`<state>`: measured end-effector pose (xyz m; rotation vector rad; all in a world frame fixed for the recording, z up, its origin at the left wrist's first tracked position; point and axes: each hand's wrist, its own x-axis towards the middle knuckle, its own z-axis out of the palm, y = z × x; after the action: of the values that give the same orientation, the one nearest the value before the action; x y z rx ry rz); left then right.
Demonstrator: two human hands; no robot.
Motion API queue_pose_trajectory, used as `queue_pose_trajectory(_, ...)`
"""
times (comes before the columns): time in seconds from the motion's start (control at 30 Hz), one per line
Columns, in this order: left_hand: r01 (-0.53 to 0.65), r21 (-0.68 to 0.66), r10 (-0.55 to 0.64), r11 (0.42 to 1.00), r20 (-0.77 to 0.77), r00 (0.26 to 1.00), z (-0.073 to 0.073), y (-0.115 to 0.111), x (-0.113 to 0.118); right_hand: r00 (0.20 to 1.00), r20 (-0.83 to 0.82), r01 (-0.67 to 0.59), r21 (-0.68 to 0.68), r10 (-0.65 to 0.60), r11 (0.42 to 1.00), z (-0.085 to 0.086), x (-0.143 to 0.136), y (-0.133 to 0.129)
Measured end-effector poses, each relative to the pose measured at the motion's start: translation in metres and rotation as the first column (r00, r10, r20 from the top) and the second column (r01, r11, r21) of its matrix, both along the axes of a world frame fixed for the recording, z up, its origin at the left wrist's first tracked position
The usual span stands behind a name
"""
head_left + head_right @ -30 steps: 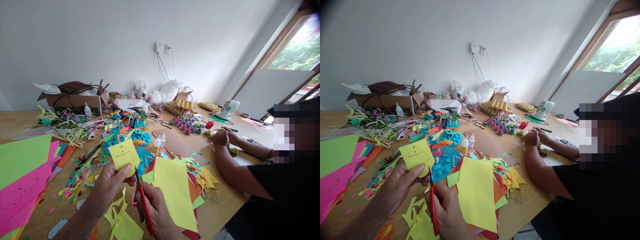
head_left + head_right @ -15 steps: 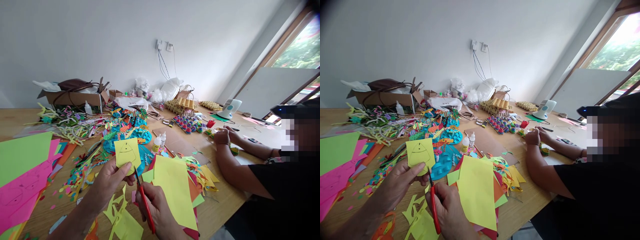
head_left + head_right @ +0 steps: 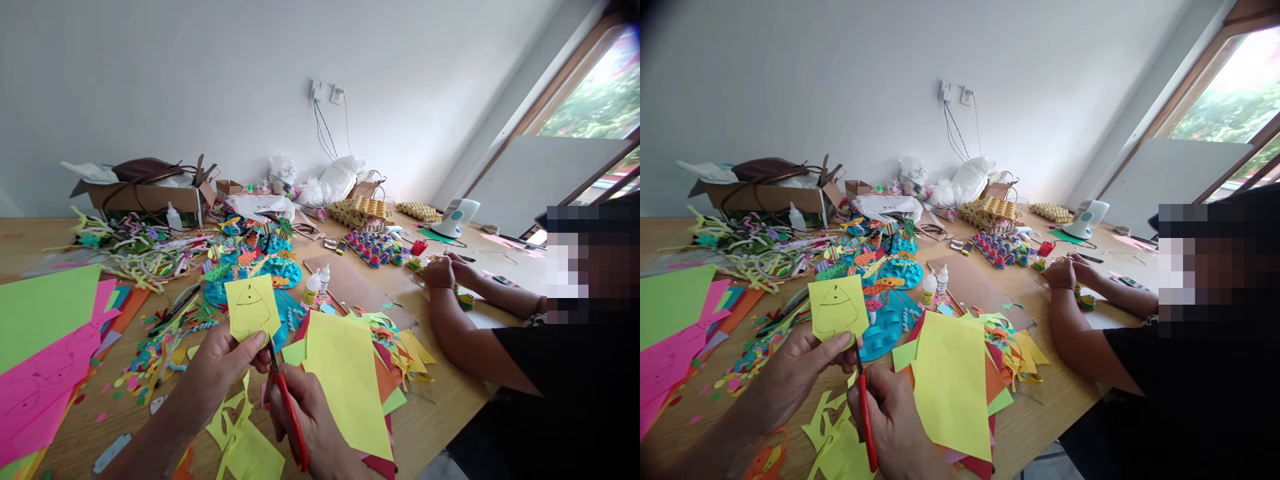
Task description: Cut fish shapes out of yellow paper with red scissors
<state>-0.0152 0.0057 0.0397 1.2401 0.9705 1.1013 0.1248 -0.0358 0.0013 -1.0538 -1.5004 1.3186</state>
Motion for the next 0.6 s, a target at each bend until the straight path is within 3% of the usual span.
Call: queue_pose_trajectory(0.6,-0.026,0.050,0.028,0.998,-0.030,0.999,-0.0010,-0.0021,0.0033,1.000,0.009,-0.002,0.017,0.002,1.000,-0.0028,0.0010,-0.0014)
